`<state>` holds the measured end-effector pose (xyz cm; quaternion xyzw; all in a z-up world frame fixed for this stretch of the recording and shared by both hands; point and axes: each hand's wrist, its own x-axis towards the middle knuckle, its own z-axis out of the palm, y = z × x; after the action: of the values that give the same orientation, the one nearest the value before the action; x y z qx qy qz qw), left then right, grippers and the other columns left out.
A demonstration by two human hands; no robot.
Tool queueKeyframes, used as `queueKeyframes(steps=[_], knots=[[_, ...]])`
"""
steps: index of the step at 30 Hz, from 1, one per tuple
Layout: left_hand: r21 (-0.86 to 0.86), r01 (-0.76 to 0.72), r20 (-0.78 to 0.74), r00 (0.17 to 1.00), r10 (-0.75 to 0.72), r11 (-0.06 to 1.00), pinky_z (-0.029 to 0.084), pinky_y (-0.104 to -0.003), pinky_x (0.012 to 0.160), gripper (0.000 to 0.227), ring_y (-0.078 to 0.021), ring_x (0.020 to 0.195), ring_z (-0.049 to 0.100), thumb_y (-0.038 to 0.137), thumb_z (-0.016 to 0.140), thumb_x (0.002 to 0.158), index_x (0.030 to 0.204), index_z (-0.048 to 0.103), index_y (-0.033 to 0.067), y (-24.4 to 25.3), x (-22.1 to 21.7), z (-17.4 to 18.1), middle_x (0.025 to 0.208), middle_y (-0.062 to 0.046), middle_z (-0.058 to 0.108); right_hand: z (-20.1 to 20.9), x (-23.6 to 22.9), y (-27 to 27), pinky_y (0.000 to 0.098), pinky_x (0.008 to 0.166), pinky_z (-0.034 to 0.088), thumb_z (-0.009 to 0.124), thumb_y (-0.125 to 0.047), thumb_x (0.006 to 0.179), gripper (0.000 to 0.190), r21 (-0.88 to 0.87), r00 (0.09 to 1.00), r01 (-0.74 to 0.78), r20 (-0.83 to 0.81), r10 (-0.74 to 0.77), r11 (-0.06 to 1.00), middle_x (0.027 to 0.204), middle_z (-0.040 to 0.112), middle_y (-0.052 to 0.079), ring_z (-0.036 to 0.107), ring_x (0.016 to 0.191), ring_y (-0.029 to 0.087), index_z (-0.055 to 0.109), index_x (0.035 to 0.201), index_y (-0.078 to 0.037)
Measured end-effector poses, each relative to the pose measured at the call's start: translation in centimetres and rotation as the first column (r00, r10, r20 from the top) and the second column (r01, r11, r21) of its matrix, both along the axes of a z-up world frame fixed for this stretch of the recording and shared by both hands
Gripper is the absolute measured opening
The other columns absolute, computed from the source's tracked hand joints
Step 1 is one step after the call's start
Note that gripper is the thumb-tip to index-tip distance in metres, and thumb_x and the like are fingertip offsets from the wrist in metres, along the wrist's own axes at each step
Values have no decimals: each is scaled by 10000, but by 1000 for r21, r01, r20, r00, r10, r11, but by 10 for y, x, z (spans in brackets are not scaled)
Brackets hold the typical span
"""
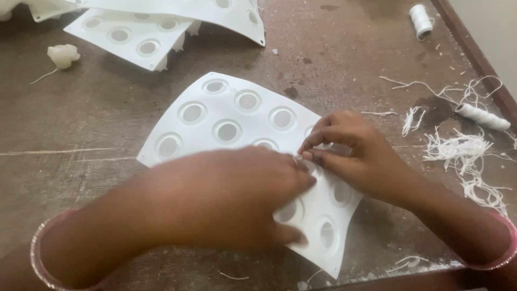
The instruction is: Threading wicks through a silicone candle mold using a needle.
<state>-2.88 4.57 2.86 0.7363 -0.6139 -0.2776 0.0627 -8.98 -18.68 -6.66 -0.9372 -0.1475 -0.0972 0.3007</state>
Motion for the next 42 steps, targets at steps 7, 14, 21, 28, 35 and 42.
queueKeyframes(steps=[7,14,21,28,35,42], knots=[[231,7,109,993,-33,973,436,-360,1082,1188,-253,1255,526,435,799,743,1651,87,150,-3,-3,8,1359,-97,576,1,4,-6,256,620,583,612,-163,960,138,262,965,146,-250,-79,954,921,692,65,644,750,147,705,1006,-72],[-317,168,617,784,68,933,301,-537,1156,682,-441,1431,365,148,534,892,1469,249,-77,-28,3,-57,1480,-326,426,2,18,-34,280,565,582,535,-165,1020,170,324,968,216,-195,-158,921,904,712,96,654,664,163,658,1033,-48],[-516,161,502,853,145,841,396,-463,1106,680,-373,1222,572,342,596,947,1431,382,-85,-50,22,-69,1303,-285,587,-2,29,-62,269,681,607,519,-97,1038,128,611,955,249,-283,-86,751,955,700,124,691,782,148,613,1065,-15],[-648,200,439,887,145,734,561,-387,797,539,-272,826,697,271,680,938,1352,555,-52,-52,34,-70,1049,-210,730,-1,29,-62,249,542,594,577,-138,1014,154,636,920,295,-390,-33,713,871,700,109,688,666,153,640,1063,-6],[-791,186,351,918,183,583,546,-359,705,412,-223,750,693,172,713,944,1304,629,-9,-56,44,-85,1049,-193,754,-1,33,-59,239,553,596,601,-153,979,189,605,865,432,-489,-115,669,893,724,112,711,684,156,660,1096,-16],[-821,192,346,916,201,537,559,-359,750,372,-222,800,699,158,708,970,1311,638,28,-55,46,-87,1041,-179,756,-4,36,-59,253,536,601,610,-145,974,176,630,821,503,-563,-98,592,889,728,122,718,666,171,643,1098,-24]])
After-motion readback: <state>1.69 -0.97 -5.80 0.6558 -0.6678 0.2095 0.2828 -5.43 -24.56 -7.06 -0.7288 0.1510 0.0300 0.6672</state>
